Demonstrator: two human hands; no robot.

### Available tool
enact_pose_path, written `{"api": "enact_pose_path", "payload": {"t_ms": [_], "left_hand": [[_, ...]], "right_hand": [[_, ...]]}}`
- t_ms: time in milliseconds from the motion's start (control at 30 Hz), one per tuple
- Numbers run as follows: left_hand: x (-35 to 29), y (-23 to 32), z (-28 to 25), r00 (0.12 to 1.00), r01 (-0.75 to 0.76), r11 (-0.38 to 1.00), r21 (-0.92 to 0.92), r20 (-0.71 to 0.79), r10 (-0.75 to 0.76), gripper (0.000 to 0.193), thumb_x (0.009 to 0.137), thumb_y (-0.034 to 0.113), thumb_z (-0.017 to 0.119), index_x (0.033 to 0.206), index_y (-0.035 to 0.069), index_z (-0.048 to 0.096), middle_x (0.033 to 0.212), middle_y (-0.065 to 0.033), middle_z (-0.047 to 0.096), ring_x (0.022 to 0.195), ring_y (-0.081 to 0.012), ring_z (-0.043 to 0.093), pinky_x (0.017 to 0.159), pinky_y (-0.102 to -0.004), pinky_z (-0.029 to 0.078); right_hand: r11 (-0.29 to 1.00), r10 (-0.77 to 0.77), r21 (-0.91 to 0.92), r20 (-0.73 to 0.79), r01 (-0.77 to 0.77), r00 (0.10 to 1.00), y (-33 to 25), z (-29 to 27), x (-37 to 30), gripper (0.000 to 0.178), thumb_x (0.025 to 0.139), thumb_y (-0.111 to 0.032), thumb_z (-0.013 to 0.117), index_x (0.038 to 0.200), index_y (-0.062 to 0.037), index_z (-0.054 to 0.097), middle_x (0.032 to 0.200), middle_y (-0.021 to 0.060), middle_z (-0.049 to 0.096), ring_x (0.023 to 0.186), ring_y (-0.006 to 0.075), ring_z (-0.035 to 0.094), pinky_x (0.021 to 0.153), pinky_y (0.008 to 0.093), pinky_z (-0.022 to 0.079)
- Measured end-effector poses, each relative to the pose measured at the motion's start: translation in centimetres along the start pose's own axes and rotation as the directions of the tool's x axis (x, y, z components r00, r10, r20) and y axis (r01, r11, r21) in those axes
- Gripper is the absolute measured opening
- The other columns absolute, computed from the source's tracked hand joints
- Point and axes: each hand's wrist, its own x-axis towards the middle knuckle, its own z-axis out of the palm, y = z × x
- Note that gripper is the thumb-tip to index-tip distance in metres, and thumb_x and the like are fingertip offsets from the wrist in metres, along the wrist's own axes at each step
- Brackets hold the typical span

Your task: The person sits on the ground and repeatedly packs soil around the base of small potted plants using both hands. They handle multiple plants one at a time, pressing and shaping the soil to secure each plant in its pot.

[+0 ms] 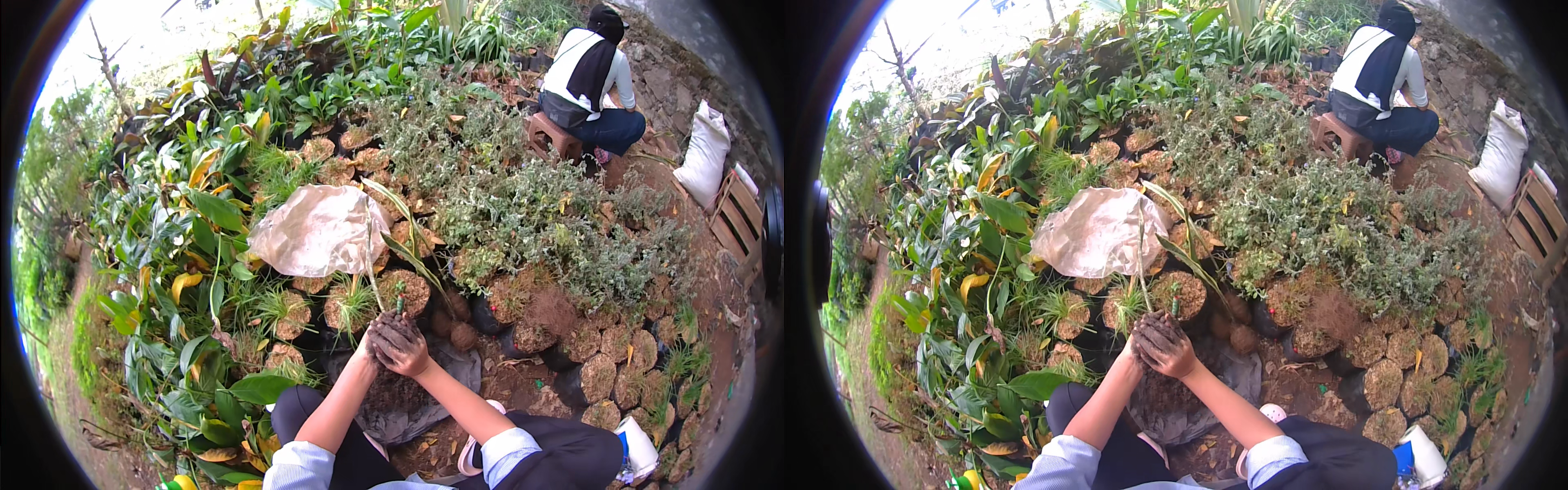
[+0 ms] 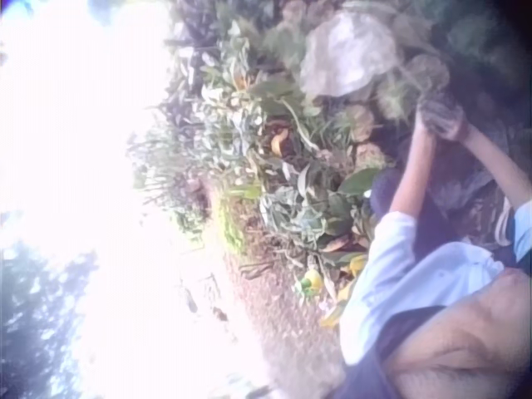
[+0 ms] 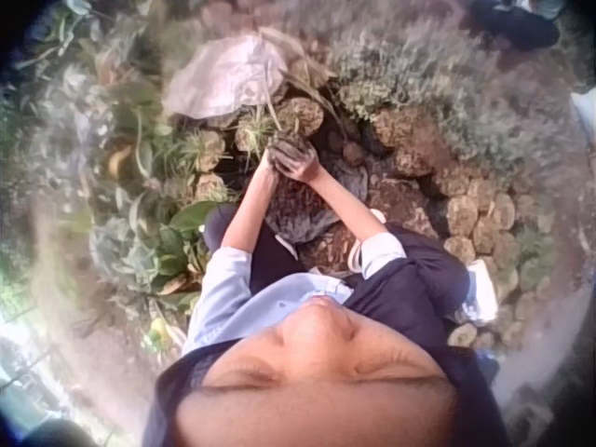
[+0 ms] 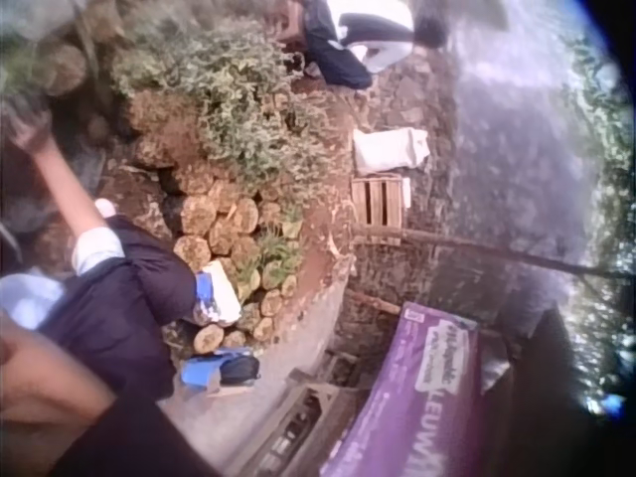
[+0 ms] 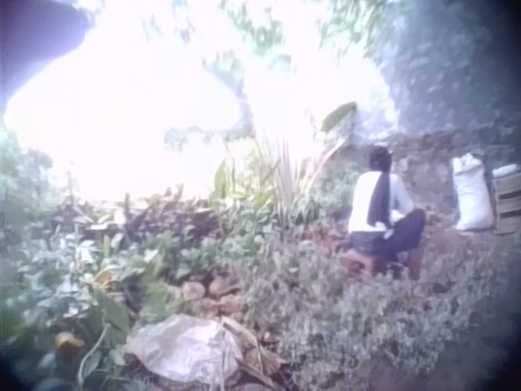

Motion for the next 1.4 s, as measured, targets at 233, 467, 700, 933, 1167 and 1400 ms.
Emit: {"api": "enact_pose_path", "payload": {"t_ms": [233,467,700,933,1167,1400], "left_hand": [[2.2,-4.8,9.7,0.708,-0.105,0.729,0.677,-0.464,0.533,0.029,0.094,0.024,0.043,0.116,0.006,0.052,0.106,-0.0082,0.059,0.097,-0.0209,0.057,0.087,-0.0322,0.046],[2.8,-4.1,14.5,0.634,0.062,0.654,0.754,-0.536,0.558,0.02,0.089,0.021,0.052,0.089,0.0,0.052,0.076,-0.0149,0.06,0.069,-0.0267,0.062,0.065,-0.0346,0.054],[2.6,-4.0,14.2,0.549,0.133,0.583,0.801,-0.549,0.63,0.02,0.087,0.016,0.054,0.087,-0.003,0.05,0.073,-0.0176,0.059,0.063,-0.0272,0.061,0.062,-0.0357,0.053],[2.2,-3.4,13.0,0.5,0.141,0.659,0.739,-0.628,0.597,0.019,0.086,0.015,0.055,0.087,-0.003,0.049,0.072,-0.0167,0.057,0.064,-0.0277,0.061,0.06,-0.0375,0.054],[2.5,-3.4,12.8,0.468,0.136,0.665,0.734,-0.64,0.61,0.019,0.087,0.016,0.054,0.087,-0.003,0.05,0.072,-0.016,0.058,0.064,-0.0266,0.061,0.061,-0.0372,0.054],[2.8,-4.4,14.3,0.437,0.169,0.672,0.721,-0.666,0.605,0.021,0.087,0.018,0.054,0.084,-0.003,0.051,0.071,-0.016,0.058,0.064,-0.0268,0.061,0.062,-0.0356,0.054]], "right_hand": [[0.982,0.145,0.062,0.364,-0.179,0.92,0.3,-1.5,1.2,0.051,0.086,-0.039,0.054,0.129,-0.0112,0.048,0.139,0.0122,0.038,0.133,0.0327,0.028,0.108,0.0528,0.017],[0.591,0.676,0.425,0.203,-0.685,0.709,3.9,-0.3,-3.5,0.041,0.091,-0.03,0.051,0.121,-0.0026,0.05,0.125,0.0175,0.05,0.118,0.0296,0.047,0.098,0.0371,0.036],[0.618,0.731,-0.284,0.551,-0.733,0.403,8.1,0.7,-16.7,0.025,0.08,-0.01,0.052,0.105,-0.0084,0.056,0.114,0.0131,0.056,0.096,0.0322,0.058,0.08,0.0389,0.049],[0.454,0.772,-0.4,0.623,-0.797,0.127,6.9,1.8,-19.8,0.047,0.073,-0.033,0.063,0.115,-0.0127,0.058,0.128,0.0092,0.049,0.116,0.0304,0.047,0.092,0.0418,0.042],[0.457,0.864,-0.492,0.445,-0.741,0.237,6.9,4.4,-20.8,0.035,0.073,-0.039,0.063,0.094,-0.011,0.062,0.106,0.0073,0.052,0.104,0.0279,0.049,0.083,0.0447,0.041],[0.637,0.698,-0.414,0.667,-0.65,0.26,6.8,6.7,-19.9,0.073,0.068,-0.047,0.066,0.13,-0.0174,0.04,0.127,0.0096,0.046,0.123,0.03,0.039,0.099,0.0544,0.031]]}}
